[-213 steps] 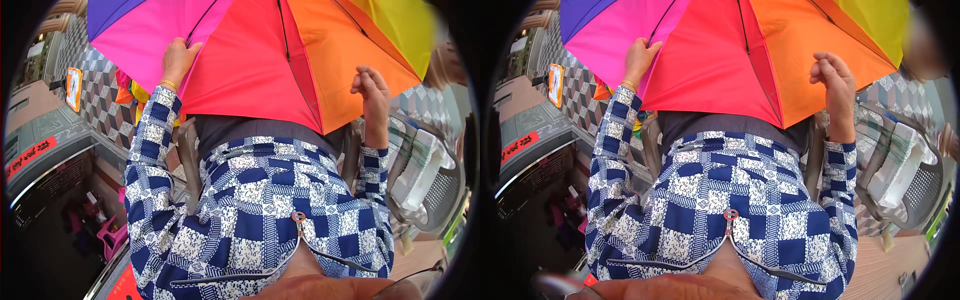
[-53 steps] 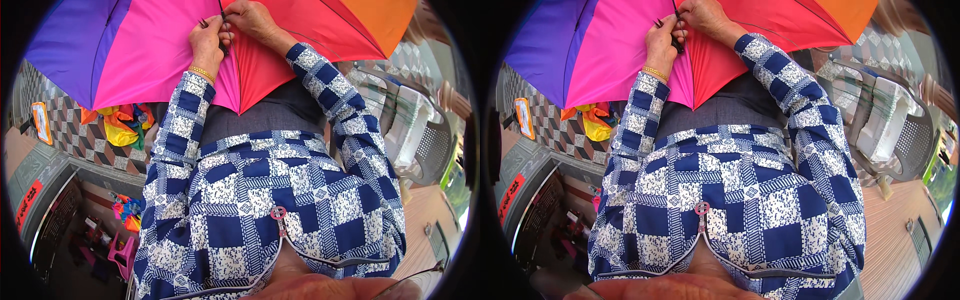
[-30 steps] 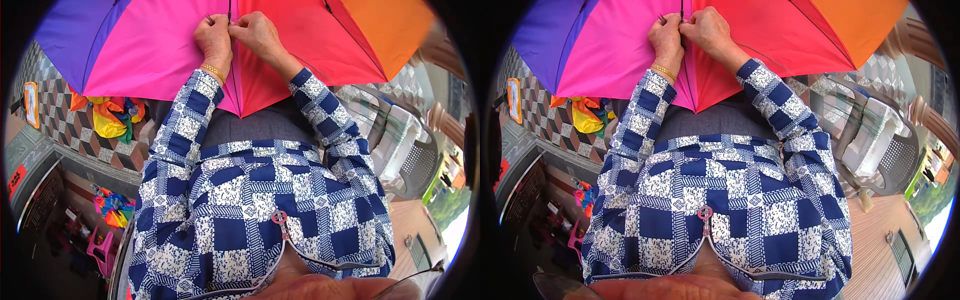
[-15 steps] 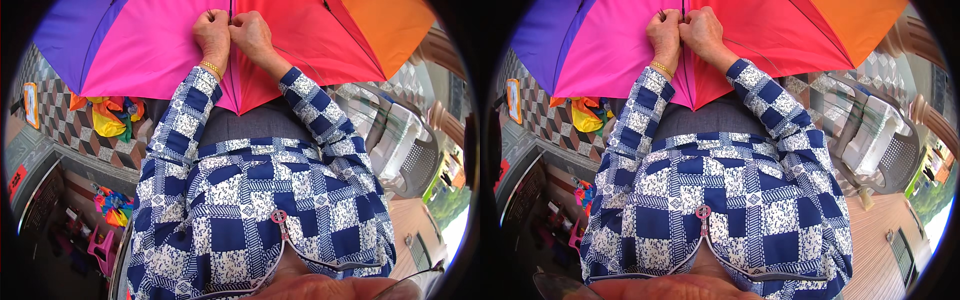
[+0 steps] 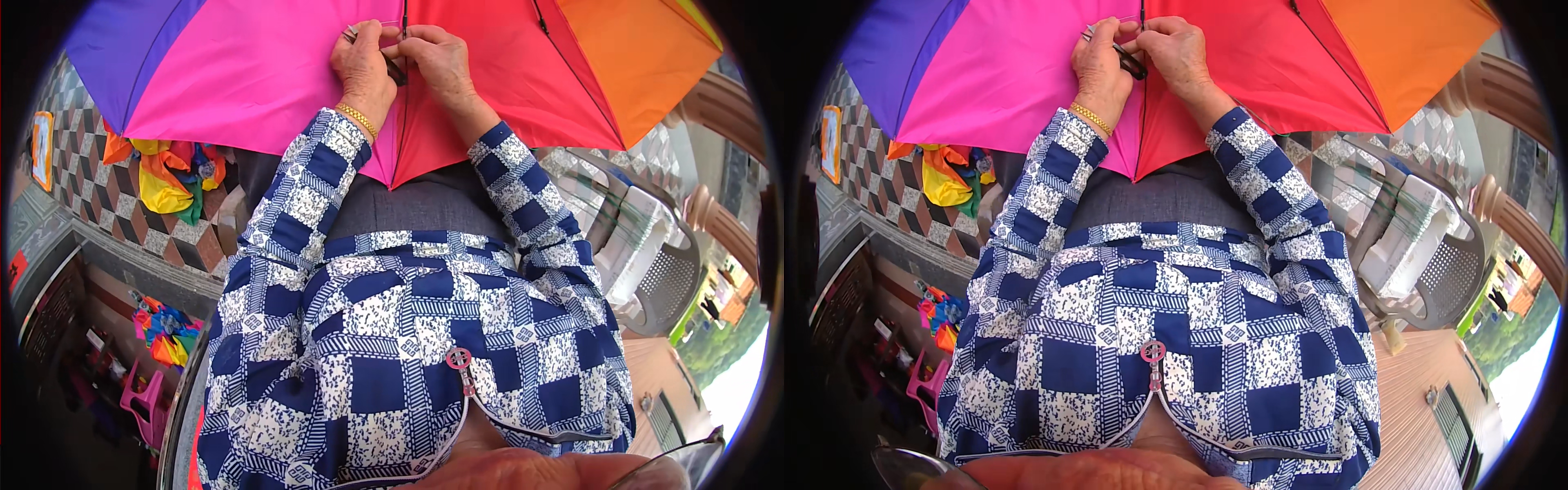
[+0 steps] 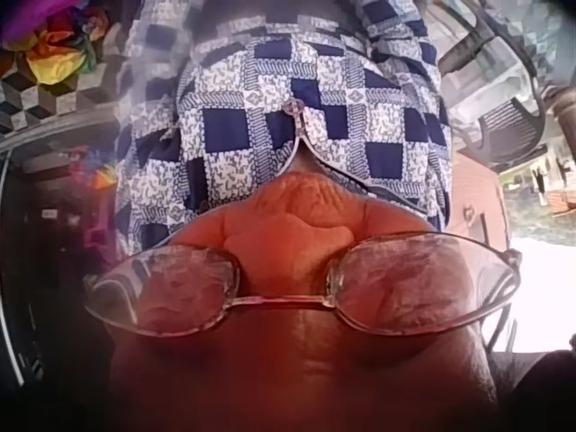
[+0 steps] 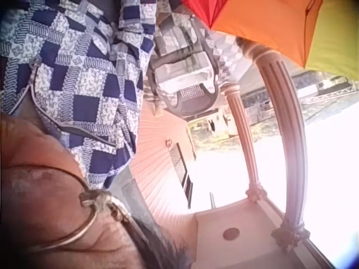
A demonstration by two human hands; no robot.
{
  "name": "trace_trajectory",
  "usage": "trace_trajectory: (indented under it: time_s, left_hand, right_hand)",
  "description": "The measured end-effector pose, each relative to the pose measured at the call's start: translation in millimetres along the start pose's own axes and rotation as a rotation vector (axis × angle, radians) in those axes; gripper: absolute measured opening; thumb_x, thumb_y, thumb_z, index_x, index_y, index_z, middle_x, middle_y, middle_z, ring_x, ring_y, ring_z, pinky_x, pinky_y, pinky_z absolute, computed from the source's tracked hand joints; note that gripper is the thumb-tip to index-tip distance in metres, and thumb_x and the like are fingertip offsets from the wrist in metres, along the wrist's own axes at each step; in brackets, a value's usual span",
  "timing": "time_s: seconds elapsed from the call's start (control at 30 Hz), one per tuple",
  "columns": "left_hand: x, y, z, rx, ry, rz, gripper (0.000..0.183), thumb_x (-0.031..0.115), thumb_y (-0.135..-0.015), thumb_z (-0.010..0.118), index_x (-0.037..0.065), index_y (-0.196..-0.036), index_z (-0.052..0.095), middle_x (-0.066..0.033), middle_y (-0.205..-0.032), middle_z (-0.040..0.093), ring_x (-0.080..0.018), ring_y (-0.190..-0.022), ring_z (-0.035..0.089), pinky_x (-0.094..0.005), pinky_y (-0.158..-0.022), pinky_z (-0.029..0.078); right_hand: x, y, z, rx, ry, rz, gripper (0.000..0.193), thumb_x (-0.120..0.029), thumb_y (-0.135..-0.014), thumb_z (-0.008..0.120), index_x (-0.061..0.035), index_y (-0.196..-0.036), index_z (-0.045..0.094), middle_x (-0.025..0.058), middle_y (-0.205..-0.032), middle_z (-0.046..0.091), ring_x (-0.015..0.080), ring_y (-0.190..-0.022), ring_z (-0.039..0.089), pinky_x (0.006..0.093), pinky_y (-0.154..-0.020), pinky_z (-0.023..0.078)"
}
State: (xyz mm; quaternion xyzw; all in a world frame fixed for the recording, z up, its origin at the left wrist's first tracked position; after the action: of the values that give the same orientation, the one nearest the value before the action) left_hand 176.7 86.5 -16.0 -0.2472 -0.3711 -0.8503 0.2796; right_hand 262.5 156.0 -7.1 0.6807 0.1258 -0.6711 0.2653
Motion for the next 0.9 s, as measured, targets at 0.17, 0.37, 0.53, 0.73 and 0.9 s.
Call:
trace_trajectory:
  time_s: [0.17,0.37,0.53,0.73,0.9]
  left_hand:
    - [-0.2,1.3,1.9,0.023,-0.021,0.035,0.015,0.014,-0.086,0.058,0.005,-0.096,0.053,-0.0123,-0.081,0.064,-0.0287,-0.057,0.063,-0.0386,-0.045,0.052]
    - [-2.8,0.5,3.8,0.008,-0.051,0.084,0.013,0.012,-0.086,0.059,0.003,-0.095,0.054,-0.0119,-0.08,0.064,-0.0251,-0.059,0.063,-0.0344,-0.046,0.052]
    - [-5.1,1.1,9.4,0.033,-0.066,0.167,0.009,0.01,-0.086,0.059,0.003,-0.089,0.055,-0.0108,-0.077,0.064,-0.0206,-0.059,0.062,-0.03,-0.05,0.052]
    - [-5.3,0.6,9.9,0.023,-0.055,0.166,0.007,0.007,-0.085,0.059,0.002,-0.083,0.055,-0.0089,-0.073,0.063,-0.0164,-0.057,0.06,-0.0268,-0.049,0.051]
    - [-3.5,4.1,11.9,0.033,-0.048,0.17,0.007,0.004,-0.083,0.058,0.002,-0.077,0.056,-0.0063,-0.069,0.061,-0.0123,-0.053,0.058,-0.0241,-0.046,0.049]
  right_hand:
    - [-7.6,2.0,-1.6,-0.115,-0.127,0.112,0.016,-0.002,-0.076,0.062,0.0057,-0.09,0.063,0.01,-0.077,0.066,0.0158,-0.066,0.064,0.0256,-0.06,0.051]
    - [-5.6,2.3,-4.5,-0.17,-0.111,0.163,0.024,0.0,-0.083,0.055,0.007,-0.105,0.062,0.0121,-0.09,0.068,0.0179,-0.081,0.066,0.0265,-0.075,0.053]
    - [-5.3,0.8,-5.7,-0.154,-0.184,0.168,0.015,0.0,-0.08,0.059,0.0047,-0.093,0.063,0.0097,-0.083,0.067,0.0167,-0.073,0.066,0.0259,-0.067,0.054]
    - [-4.5,0.0,-8.3,-0.177,-0.205,0.174,0.018,0.0,-0.081,0.058,0.0058,-0.098,0.063,0.011,-0.089,0.066,0.0183,-0.077,0.067,0.0274,-0.073,0.055]
    - [-3.9,0.8,-9.1,-0.188,-0.177,0.182,0.022,0.0,-0.082,0.057,0.0067,-0.102,0.063,0.0119,-0.091,0.066,0.0191,-0.08,0.067,0.0285,-0.076,0.055]
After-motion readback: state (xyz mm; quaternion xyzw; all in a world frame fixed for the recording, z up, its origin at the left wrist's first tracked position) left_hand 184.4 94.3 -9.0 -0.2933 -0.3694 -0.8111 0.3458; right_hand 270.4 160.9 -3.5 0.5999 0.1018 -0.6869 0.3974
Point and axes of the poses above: each hand's wrist, its own y-axis away from the middle knuckle, its own z-axis out of the palm, x = y × z, the point moved 3 cm from there along -y, towards the middle knuckle
